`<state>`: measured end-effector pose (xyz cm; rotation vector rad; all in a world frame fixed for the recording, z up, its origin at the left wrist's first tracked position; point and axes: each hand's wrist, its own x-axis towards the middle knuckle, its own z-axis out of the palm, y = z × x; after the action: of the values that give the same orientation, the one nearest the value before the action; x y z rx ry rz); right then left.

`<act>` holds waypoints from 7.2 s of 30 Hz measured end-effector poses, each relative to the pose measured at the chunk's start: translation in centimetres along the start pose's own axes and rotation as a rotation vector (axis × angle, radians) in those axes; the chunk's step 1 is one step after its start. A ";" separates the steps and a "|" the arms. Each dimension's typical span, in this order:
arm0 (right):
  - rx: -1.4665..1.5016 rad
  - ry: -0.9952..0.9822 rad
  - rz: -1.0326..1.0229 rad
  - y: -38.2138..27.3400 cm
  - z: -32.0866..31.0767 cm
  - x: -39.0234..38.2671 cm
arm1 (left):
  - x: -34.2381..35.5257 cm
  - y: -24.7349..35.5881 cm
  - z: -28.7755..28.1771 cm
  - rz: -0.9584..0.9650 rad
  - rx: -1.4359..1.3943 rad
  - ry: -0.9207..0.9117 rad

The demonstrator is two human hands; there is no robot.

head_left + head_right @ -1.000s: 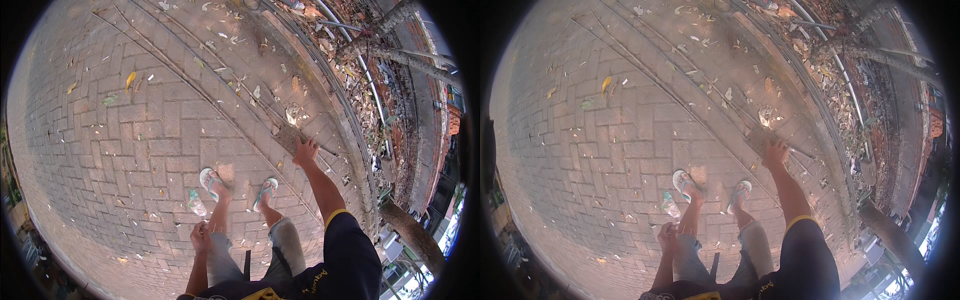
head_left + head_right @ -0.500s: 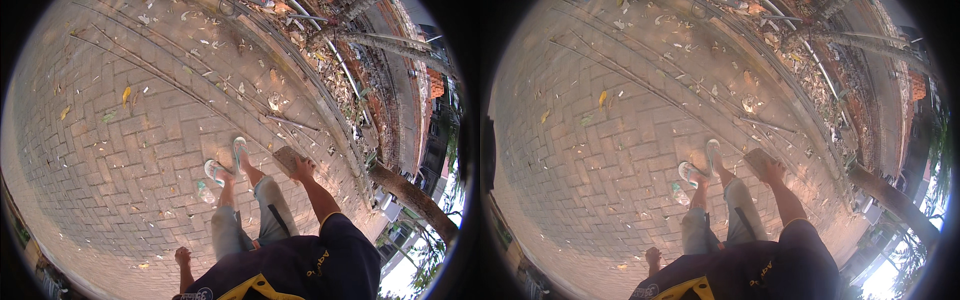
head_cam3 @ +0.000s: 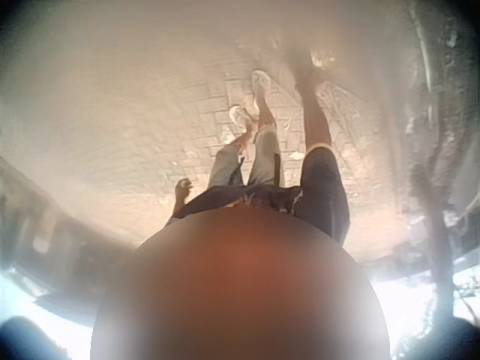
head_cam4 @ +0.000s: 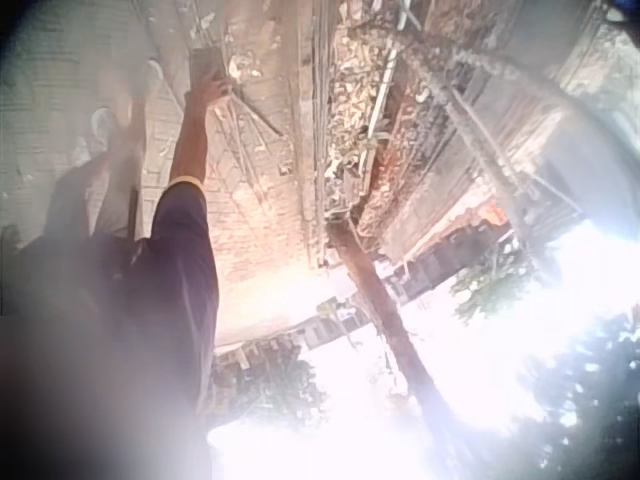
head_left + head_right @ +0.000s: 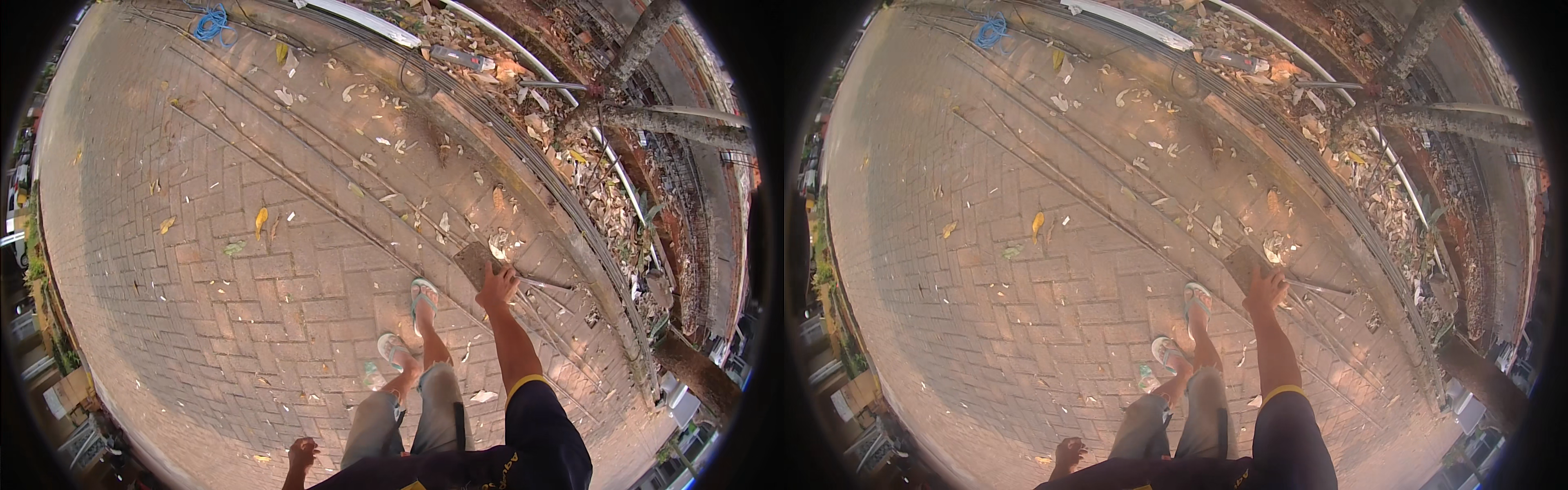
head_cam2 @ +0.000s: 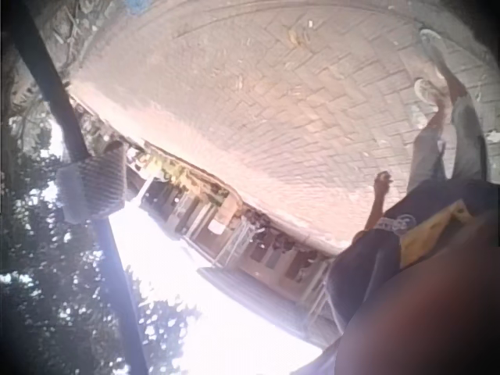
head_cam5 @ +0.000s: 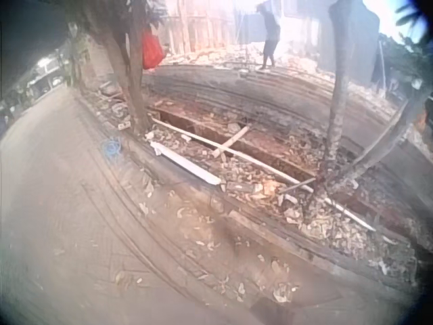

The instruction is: The person positions metal rods on a brick-paved surface, then uses an angle grinder to cut them into shorter pieces. After cutting, the person uses a hammer to tap the cut rods. The cut pieces remain on the ground.

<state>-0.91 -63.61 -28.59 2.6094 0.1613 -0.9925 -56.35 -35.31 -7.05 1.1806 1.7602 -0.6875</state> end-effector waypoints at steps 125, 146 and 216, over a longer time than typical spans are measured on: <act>0.777 0.504 -0.411 -88.8 -17.0 21.2 | 80.6 118.8 -55.6 2.124 1.286 0.489; 0.832 -0.104 -0.154 -76.8 -9.8 14.9 | 73.3 111.6 -51.1 1.832 1.554 -0.576; 0.902 0.532 -0.171 -90.1 -11.2 20.5 | 81.2 113.7 -41.4 1.578 1.577 -0.449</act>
<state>1.16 24.27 -59.21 3.7066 0.0667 -0.4156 20.19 78.04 -57.23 2.4587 -0.7181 -1.0413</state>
